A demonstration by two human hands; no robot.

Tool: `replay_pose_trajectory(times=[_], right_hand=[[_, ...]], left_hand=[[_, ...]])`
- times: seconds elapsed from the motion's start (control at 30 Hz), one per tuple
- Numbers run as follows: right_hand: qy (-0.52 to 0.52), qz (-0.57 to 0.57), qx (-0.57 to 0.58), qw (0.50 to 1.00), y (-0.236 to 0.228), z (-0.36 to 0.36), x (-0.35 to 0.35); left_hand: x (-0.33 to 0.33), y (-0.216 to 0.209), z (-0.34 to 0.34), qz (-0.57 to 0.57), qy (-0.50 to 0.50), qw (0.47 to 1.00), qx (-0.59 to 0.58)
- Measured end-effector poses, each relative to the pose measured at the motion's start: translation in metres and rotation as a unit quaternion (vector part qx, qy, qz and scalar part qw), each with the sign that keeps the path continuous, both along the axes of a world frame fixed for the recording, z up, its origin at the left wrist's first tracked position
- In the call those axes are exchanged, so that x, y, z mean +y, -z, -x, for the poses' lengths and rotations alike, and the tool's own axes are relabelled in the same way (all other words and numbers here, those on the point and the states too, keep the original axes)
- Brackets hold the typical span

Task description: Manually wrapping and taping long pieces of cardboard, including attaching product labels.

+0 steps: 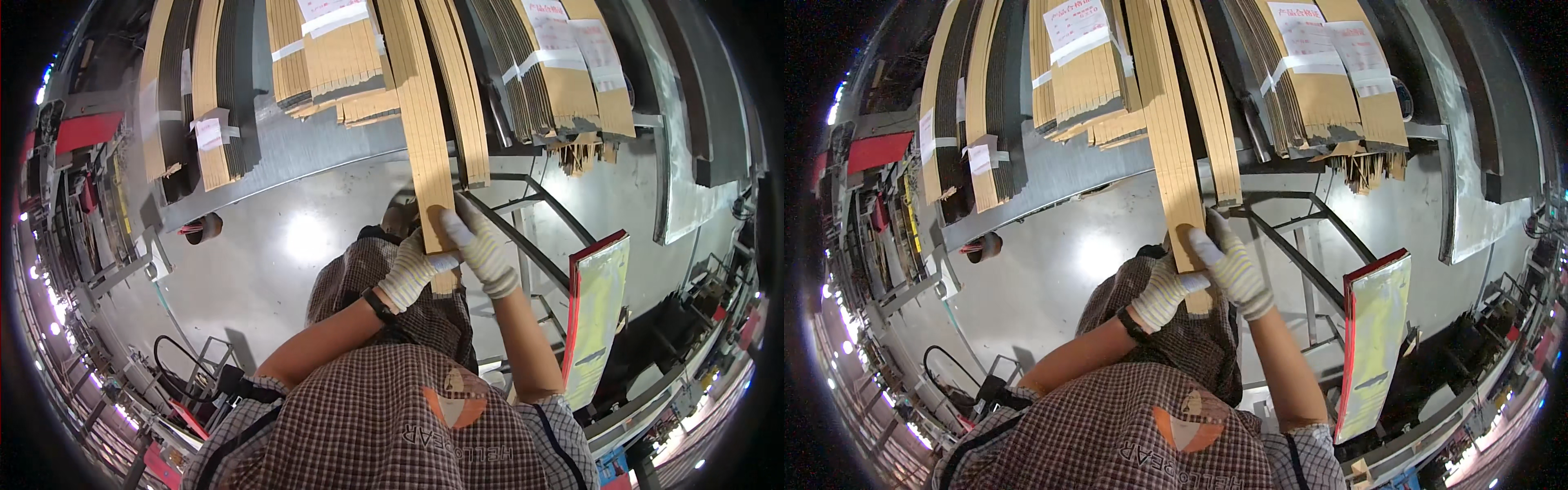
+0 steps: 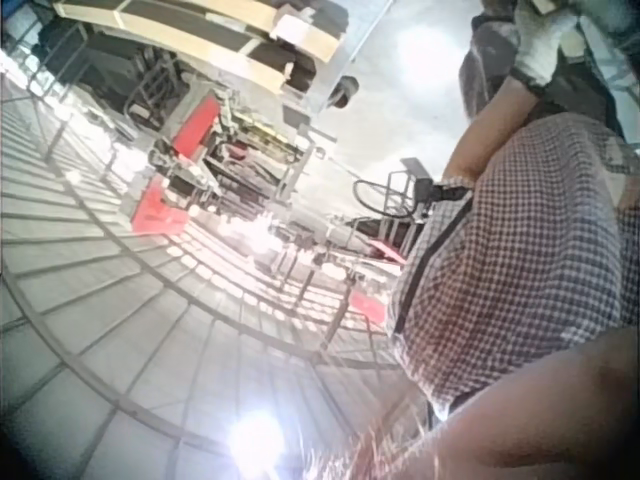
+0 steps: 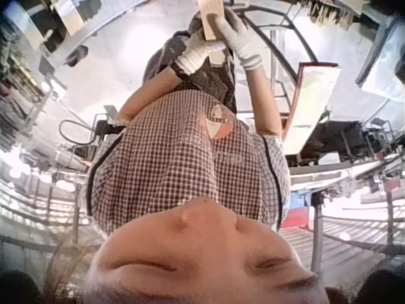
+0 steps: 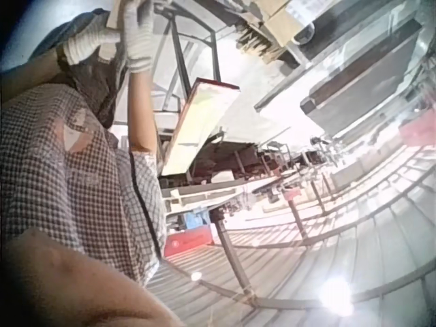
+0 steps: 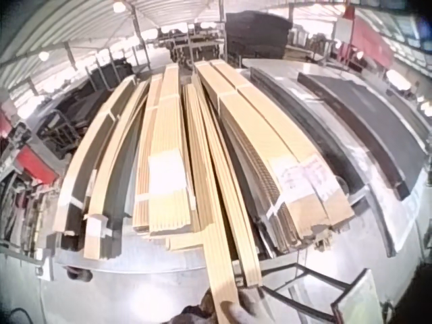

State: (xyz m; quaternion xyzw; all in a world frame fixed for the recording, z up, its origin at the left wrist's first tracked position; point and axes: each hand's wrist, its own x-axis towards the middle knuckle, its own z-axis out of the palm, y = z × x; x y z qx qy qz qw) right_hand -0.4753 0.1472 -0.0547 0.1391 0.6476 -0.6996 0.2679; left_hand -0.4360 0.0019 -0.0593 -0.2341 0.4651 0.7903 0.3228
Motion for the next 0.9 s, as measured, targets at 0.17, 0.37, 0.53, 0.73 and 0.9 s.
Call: replay_pose_trajectory(times=[0.17,0.37,0.53,0.73,0.9], right_hand=[[0.004,0.060,-0.022,0.998,0.001,0.001,-0.011],[-0.058,-0.048,0.014,0.997,-0.002,-0.048,0.021],[-0.113,-0.006,-0.118,0.987,0.013,-0.255,0.086],[0.012,-0.093,-0.048,0.994,0.011,-0.178,-0.005],[-0.005,-0.227,-0.053,0.972,-0.005,-0.250,0.013]], left_hand=[[-0.009,0.008,-0.008,0.003,-0.031,0.999,0.030],[-0.021,0.006,-0.001,0.017,0.005,1.000,0.018],[-0.014,0.034,0.005,-0.038,-0.038,0.998,0.018],[-0.014,0.039,0.029,0.022,0.007,0.995,0.095],[-0.019,0.042,0.046,0.068,0.008,0.994,0.082]])
